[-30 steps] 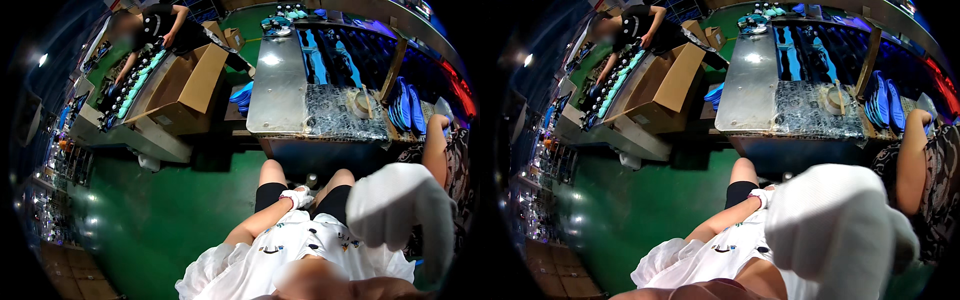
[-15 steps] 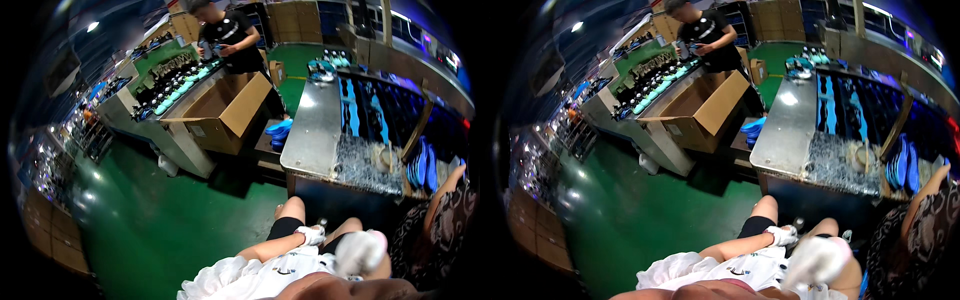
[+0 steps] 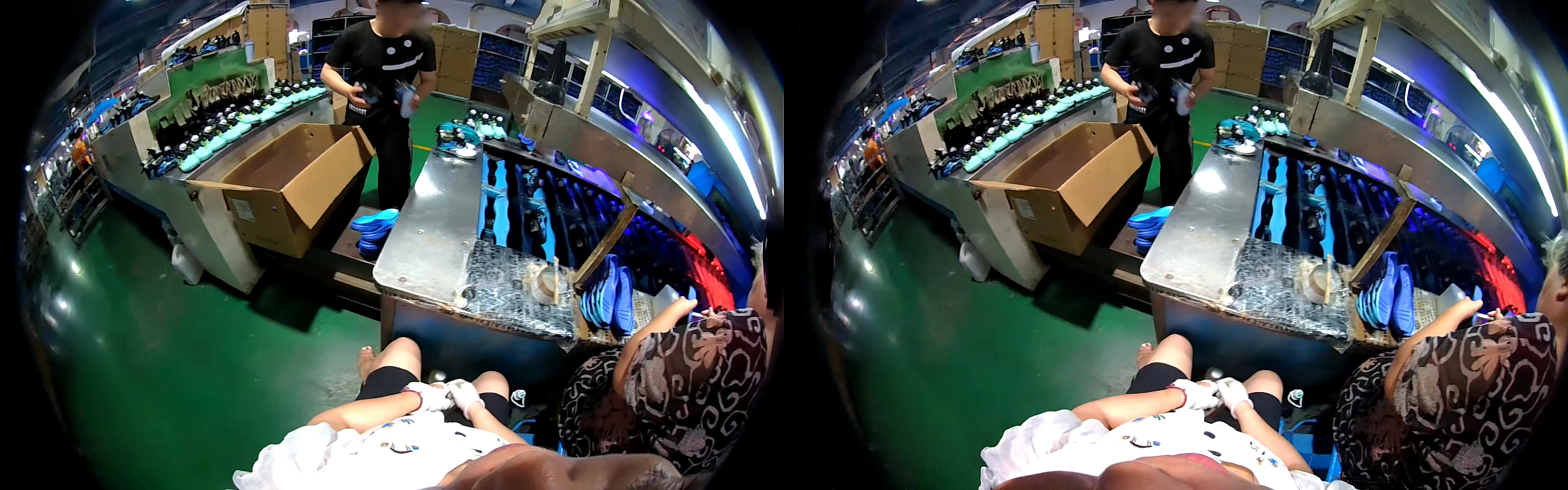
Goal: The person applies glue to the interior bottom and perimeter of several blue clogs using a small brush dipped in a glue container, then places them onto a conveyor belt.
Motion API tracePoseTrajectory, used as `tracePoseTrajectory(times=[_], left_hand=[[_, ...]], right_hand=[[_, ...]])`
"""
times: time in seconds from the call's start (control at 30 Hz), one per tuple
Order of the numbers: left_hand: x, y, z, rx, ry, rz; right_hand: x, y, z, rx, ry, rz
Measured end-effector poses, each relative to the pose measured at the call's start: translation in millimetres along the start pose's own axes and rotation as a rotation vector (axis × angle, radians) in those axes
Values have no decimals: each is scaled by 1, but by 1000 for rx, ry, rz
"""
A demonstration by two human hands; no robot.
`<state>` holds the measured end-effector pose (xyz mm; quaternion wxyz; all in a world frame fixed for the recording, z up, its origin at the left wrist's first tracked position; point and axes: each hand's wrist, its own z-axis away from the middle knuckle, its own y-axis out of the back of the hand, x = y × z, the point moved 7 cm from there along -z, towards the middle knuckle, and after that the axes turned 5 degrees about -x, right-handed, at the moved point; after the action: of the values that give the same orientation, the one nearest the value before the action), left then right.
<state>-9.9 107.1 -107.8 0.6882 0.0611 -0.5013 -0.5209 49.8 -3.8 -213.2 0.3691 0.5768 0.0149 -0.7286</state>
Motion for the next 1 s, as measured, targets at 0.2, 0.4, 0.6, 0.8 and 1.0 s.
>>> tracePoseTrajectory(times=[0.2, 0.4, 0.6, 0.8, 1.0], left_hand=[[-31, -32, -40, -1, -44, -140], [-27, -27, -38, -80, 16, -85], [-36, -43, -49, -145, 12, -232], [-14, -28, -22, -159, 27, -105], [-101, -73, -88, 47, -36, -28]], right_hand=[[-11, -1, 8, -126, -166, -148], [-6, -3, 6, -137, -189, -250], [-4, -4, 10, -137, -206, -320], [-11, -5, 24, -112, -174, -304], [-15, -9, -4, -23, 107, 301]])
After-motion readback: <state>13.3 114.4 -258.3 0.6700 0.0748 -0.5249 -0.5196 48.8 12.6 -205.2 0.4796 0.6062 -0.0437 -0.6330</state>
